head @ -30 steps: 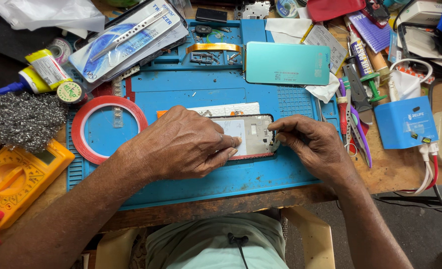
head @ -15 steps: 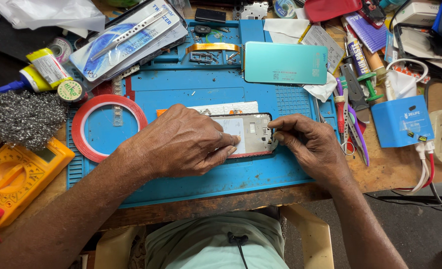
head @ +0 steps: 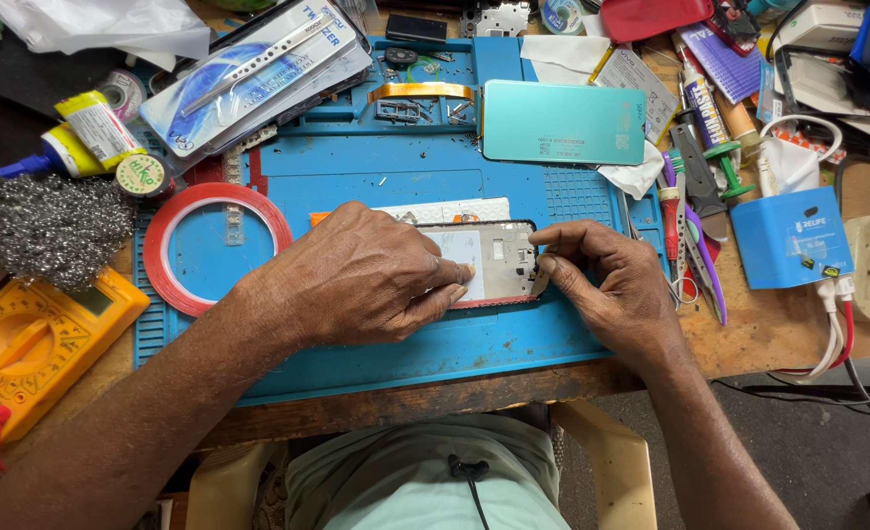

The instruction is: The person removes a ribbon cable from a smartphone frame, then handles a replacement screen and battery. They place the battery into the phone chassis and connect the screen cable to the motherboard.

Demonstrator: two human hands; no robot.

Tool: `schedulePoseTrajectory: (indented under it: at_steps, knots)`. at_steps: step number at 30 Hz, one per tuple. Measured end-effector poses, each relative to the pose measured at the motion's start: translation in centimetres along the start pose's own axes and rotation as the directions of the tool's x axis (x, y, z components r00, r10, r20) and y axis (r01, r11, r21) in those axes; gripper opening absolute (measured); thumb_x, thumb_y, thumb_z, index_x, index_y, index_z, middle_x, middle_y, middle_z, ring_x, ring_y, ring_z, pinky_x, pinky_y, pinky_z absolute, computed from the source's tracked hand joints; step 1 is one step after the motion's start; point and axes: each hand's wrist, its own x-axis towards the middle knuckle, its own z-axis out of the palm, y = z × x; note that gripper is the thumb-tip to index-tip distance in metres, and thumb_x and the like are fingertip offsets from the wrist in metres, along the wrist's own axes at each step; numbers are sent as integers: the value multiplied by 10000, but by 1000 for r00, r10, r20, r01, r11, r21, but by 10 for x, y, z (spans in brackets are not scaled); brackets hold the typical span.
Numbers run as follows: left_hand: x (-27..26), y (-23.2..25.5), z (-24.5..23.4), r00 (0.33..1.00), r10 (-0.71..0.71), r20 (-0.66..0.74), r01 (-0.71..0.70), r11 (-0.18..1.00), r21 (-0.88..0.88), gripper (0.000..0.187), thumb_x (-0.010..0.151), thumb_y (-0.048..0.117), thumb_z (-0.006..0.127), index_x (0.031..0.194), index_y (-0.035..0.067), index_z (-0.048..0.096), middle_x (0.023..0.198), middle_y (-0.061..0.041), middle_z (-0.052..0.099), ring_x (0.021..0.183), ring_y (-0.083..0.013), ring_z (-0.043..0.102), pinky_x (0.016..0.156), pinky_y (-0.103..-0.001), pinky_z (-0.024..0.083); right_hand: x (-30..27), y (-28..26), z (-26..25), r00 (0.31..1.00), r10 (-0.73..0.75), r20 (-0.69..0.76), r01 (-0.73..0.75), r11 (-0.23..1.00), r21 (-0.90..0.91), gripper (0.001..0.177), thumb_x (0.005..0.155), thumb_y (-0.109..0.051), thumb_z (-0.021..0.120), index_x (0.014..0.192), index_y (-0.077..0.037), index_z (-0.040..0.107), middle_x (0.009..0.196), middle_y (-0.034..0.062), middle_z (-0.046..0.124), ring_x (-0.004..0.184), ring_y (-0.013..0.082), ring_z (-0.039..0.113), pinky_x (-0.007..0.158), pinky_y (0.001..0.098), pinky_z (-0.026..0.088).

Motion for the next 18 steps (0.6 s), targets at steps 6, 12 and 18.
schedulePoseTrajectory:
  at_steps: [6, 12, 18]
  knots:
    - [0, 0, 1, 999, 21, -27, -21, 1000, -2, 332, 976, 341, 550, 1169, 186, 772, 593, -116, 665, 547, -280, 660, 442, -472, 474, 1, -1, 1, 1000, -5, -3, 5, 1000, -15, 234, 919, -72, 722, 1151, -82, 750, 878, 4, 751, 813, 62, 663, 742, 236, 546]
    - [-1, -1, 1, 999, 25, -38, -25, 1000, 1, 319, 975, 341, 558, 1149, 192, 779, 584, -114, 659, 543, -285, 655, 440, -475, 469, 0, -2, 1, 1000, -1, -1, 1, 1000, -7, 234, 917, -63, 719, 1148, -77, 752, 861, -3, 732, 799, 58, 640, 729, 232, 531]
    - [0, -1, 2, 999, 15, -32, -16, 1000, -6, 320, 975, 348, 557, 1153, 199, 777, 570, -109, 651, 529, -278, 651, 433, -470, 464, 0, -2, -1, 1000, 5, 9, -5, 1000, -12, 236, 929, -49, 699, 1158, -76, 750, 851, -4, 721, 789, 55, 629, 723, 231, 522]
